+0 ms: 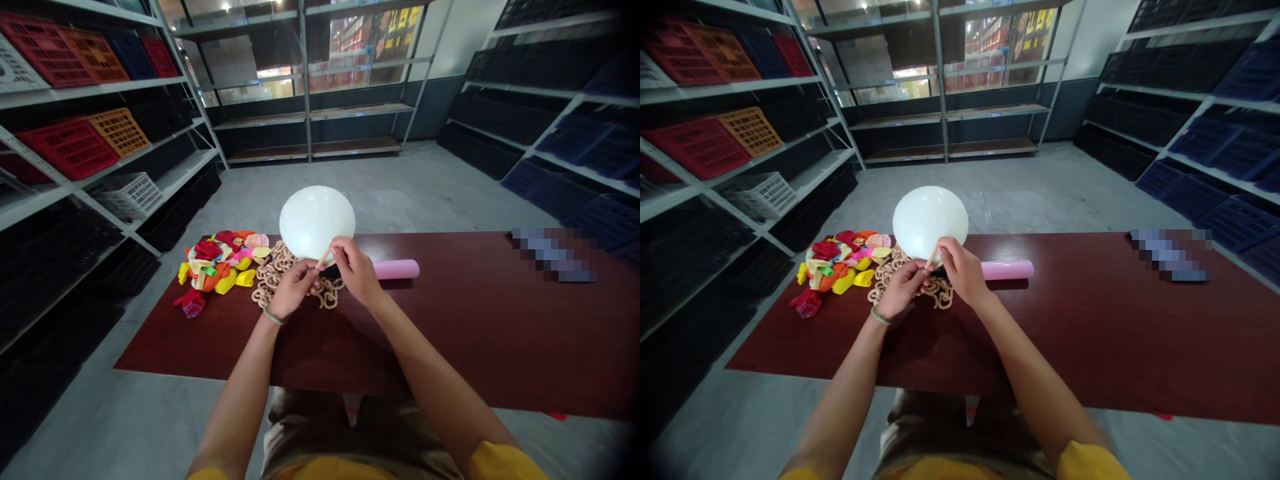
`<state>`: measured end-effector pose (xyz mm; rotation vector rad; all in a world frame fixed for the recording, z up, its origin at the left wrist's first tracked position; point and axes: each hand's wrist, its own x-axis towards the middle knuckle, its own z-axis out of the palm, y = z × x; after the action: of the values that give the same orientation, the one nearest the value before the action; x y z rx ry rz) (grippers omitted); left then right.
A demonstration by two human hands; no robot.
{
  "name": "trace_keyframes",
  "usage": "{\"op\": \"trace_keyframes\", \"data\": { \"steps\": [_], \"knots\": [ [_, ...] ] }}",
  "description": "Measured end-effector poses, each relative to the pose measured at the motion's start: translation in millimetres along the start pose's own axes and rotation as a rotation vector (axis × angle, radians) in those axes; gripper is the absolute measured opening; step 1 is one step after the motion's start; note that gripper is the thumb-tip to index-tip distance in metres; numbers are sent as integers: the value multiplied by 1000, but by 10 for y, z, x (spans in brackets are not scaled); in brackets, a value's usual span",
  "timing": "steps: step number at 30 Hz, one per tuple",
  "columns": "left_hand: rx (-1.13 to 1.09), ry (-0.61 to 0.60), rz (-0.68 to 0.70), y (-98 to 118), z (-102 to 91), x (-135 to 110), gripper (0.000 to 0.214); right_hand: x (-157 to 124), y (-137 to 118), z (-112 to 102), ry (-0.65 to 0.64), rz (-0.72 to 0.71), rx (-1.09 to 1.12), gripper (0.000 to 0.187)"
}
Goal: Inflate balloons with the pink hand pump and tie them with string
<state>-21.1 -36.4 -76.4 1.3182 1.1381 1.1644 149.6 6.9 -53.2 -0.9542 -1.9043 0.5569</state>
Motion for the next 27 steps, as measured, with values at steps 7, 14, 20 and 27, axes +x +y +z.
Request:
{"op": "trace_keyframes", "data": {
  "steps": [7, 14, 20, 27],
  "knots": [
    [69, 90, 36, -67, -4, 22, 34, 52, -91, -108, -106, 114, 223, 21],
    [641, 182, 313, -95, -17, 6, 29, 52, -162, -179, -235, 184, 481, 22],
    [1009, 96, 386, -105, 41, 5, 21, 36, -241, -169, -244, 211, 487, 22],
    [1106, 135, 427, -155, 68, -11, 20, 25, -331, -227, -310, 109, 355, 15]
  ]
}}
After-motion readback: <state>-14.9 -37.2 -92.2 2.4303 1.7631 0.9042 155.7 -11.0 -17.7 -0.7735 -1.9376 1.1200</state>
